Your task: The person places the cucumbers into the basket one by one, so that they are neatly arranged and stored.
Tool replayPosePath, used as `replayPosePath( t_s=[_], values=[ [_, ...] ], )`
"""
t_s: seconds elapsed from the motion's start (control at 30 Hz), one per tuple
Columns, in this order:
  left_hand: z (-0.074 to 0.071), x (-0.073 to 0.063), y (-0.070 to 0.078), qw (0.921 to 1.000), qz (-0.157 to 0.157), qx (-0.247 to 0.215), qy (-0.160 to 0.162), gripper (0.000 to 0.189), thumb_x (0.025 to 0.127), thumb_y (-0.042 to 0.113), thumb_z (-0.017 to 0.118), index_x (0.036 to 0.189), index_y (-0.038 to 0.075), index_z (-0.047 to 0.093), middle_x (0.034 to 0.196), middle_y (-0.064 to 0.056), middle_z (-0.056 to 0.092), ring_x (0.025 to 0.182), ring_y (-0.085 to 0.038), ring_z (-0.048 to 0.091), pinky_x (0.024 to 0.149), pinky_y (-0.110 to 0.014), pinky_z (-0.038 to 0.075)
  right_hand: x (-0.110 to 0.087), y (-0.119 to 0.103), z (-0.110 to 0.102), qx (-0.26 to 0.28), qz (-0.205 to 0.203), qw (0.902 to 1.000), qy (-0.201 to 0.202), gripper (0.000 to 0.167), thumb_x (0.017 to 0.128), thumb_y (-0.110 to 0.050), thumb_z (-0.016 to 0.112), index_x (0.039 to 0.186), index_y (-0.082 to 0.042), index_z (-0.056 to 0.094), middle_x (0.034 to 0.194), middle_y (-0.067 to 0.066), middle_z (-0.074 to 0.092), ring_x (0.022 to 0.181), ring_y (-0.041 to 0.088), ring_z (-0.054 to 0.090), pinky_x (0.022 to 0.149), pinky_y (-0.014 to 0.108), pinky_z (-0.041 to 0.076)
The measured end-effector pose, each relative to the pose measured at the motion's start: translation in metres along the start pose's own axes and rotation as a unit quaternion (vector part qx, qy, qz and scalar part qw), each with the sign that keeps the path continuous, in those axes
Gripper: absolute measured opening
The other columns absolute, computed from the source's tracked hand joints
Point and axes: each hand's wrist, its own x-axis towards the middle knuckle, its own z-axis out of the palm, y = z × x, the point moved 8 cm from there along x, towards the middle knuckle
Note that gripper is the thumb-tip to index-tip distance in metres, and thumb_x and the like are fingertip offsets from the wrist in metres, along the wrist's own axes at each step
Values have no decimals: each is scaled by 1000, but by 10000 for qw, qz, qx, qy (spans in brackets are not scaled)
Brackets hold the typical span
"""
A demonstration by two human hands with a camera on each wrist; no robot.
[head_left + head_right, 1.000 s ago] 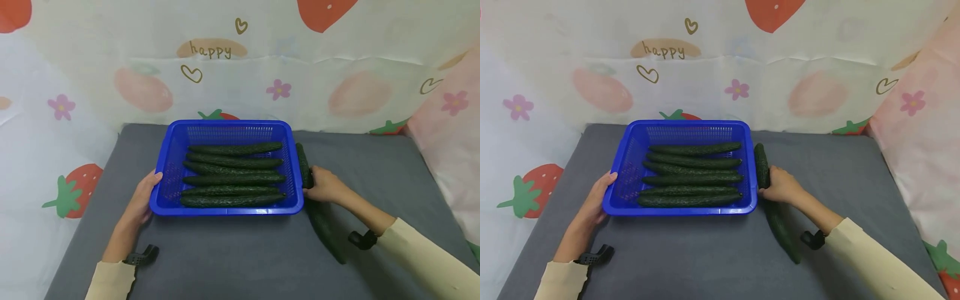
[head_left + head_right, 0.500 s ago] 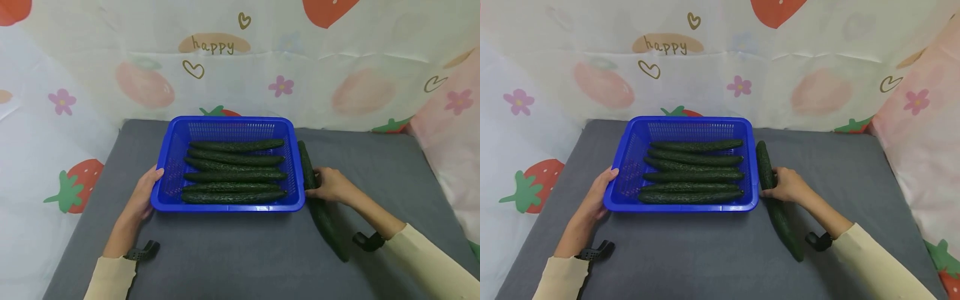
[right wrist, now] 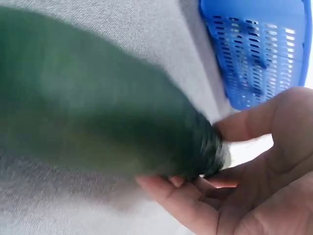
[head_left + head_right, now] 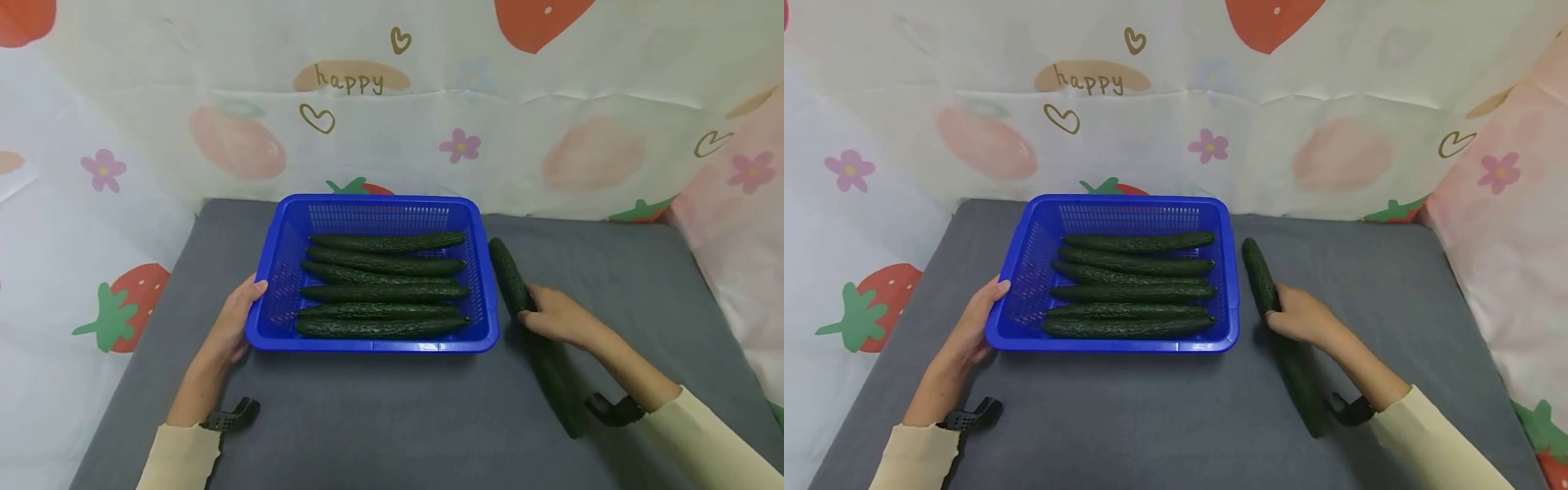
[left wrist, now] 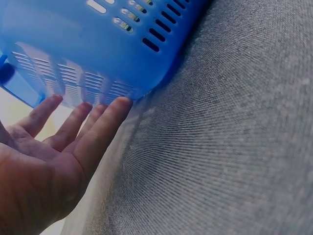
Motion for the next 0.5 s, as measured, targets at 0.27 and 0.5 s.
replayPosePath(
  t_s=[0.27, 0.5],
  values=[
    [-6, -4, 3, 9998, 98, -200, 15, 35, 114, 26, 39, 146, 15, 45, 115, 5, 75, 99, -11, 75, 82, -28, 64, -5, -5, -2, -419, -344, 9982, 239, 62, 106, -28, 62, 143, 20, 47, 130, 41, 63, 114, 53, 66, 93, 62, 56],
    [0, 1, -1, 9999, 83, -128, -43, 47, 114, 27, 38, 155, 3, 38, 115, 4, 75, 99, -11, 75, 82, -28, 63, -8, 1, -7, -521, -160, 9985, 34, 76, 95, -34, 77, 141, 19, 49, 123, 36, 67, 111, 50, 67, 87, 59, 58]
  ],
)
